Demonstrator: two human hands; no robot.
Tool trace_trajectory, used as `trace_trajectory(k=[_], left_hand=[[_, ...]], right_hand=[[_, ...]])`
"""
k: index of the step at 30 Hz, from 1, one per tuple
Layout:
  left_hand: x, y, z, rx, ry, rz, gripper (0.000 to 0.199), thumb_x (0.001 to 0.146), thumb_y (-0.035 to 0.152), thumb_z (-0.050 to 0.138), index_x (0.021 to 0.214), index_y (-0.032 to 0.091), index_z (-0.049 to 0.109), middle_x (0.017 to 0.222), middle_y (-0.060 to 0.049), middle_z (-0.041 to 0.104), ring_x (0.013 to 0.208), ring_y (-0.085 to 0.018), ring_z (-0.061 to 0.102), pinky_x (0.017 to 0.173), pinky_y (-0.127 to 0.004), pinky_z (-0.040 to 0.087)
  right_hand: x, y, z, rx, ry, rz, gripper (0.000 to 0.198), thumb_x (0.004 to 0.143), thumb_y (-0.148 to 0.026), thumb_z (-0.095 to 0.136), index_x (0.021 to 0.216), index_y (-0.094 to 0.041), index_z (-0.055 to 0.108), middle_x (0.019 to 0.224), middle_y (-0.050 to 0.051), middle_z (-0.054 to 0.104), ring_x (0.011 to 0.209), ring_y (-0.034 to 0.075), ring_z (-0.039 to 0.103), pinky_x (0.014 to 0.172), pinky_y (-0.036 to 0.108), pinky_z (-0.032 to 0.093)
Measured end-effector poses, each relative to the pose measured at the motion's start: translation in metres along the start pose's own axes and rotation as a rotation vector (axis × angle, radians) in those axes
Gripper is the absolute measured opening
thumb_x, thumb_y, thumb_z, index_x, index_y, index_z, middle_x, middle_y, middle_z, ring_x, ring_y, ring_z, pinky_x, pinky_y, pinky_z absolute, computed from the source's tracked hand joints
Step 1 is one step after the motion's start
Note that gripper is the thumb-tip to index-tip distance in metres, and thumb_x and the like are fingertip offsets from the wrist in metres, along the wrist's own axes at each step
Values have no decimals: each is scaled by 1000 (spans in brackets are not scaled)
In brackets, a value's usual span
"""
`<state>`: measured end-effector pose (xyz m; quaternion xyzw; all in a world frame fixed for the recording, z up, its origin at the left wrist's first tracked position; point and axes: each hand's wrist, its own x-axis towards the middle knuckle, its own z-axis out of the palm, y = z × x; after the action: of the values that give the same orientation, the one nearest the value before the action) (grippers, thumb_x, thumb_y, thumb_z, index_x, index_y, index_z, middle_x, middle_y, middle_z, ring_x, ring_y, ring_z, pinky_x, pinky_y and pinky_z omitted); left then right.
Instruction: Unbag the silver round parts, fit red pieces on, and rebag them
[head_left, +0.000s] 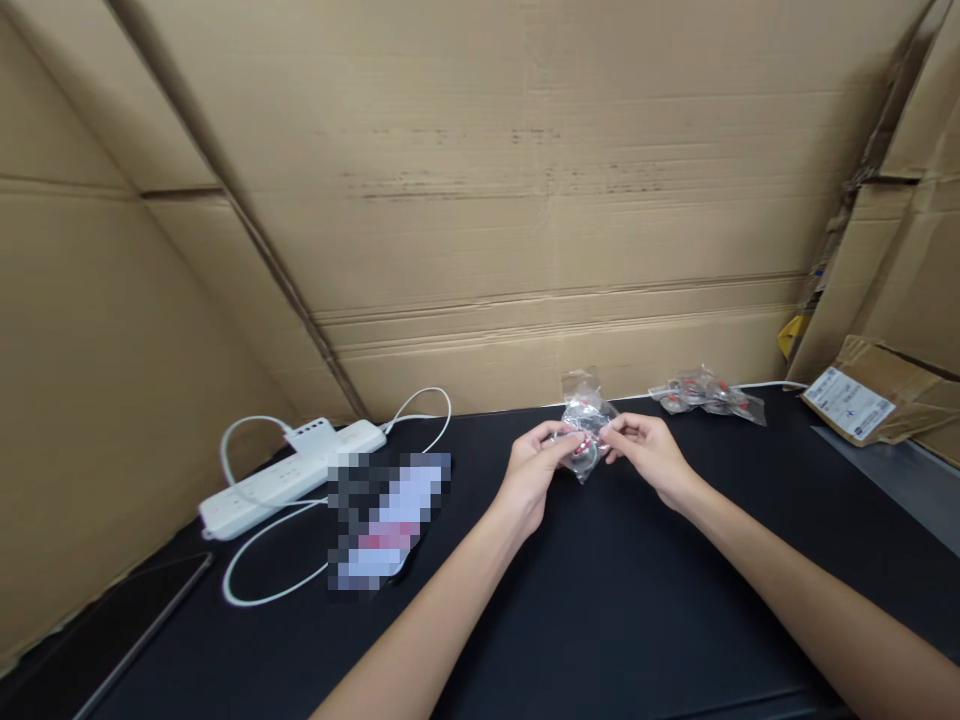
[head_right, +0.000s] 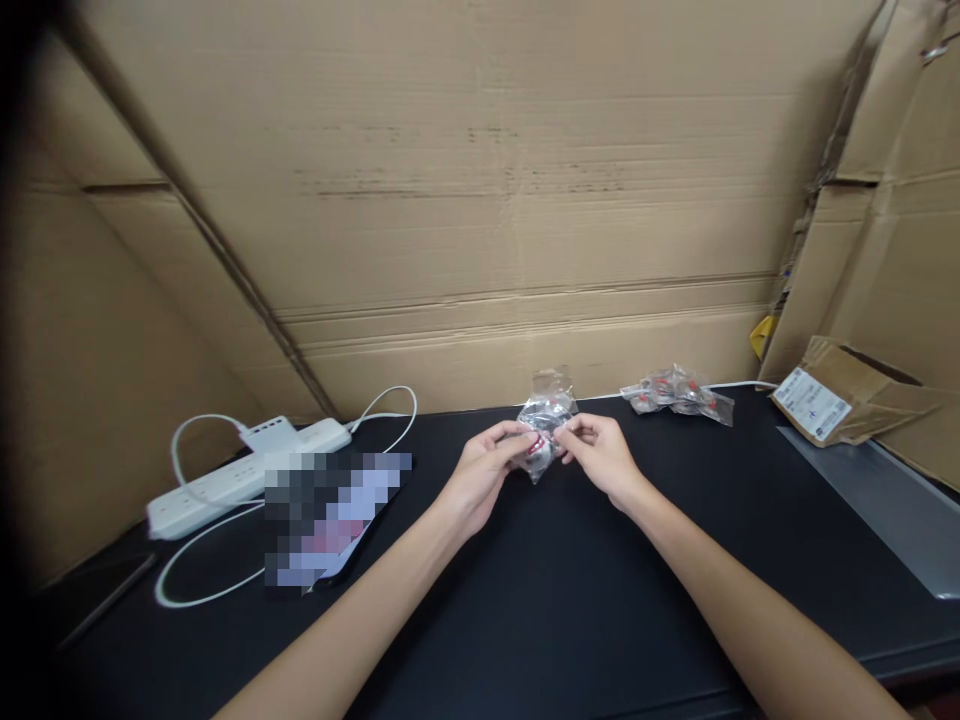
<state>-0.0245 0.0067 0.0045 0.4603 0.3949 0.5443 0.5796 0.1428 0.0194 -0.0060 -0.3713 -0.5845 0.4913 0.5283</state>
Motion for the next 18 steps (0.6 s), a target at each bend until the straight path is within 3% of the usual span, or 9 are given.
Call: trace_trajectory(k=[3, 10, 15, 18], left_hand=[[0, 1, 0, 88, -36, 17, 24, 71, 31, 77, 87, 15, 69, 77, -6, 72, 71, -15, 66, 63, -24, 47], [3, 1, -1, 185, -3, 162, 24, 75, 35, 73, 78, 11, 70, 75, -7, 69, 63, -13, 60, 58, -23, 47], [1, 1, 0, 200, -78, 191, 28, 78, 39, 69, 86, 12, 67, 70, -4, 66, 57, -13, 60, 54, -25, 51], [0, 1, 0, 222, -119, 213, 29, 81, 41, 66, 85, 12, 66, 68, -3, 64, 55, -13, 58, 53, -26, 52]], right_hand=[[1, 0, -4, -41, 5, -62, 29, 75, -43, 72, 73, -15, 64, 70, 3, 65, 64, 13, 61, 63, 27, 52], [2, 3, -5, -54, 76, -111, 29, 77, -44, 70, 75, -16, 63, 60, 0, 60, 49, 12, 55, 48, 25, 48], [0, -1, -2, -65, 83, -148, 26, 76, -41, 71, 78, -16, 65, 61, 1, 61, 52, 12, 56, 48, 23, 47], [0, -3, -3, -38, 88, -174, 26, 76, -37, 72, 90, -17, 67, 66, 1, 62, 55, 12, 57, 49, 23, 48]])
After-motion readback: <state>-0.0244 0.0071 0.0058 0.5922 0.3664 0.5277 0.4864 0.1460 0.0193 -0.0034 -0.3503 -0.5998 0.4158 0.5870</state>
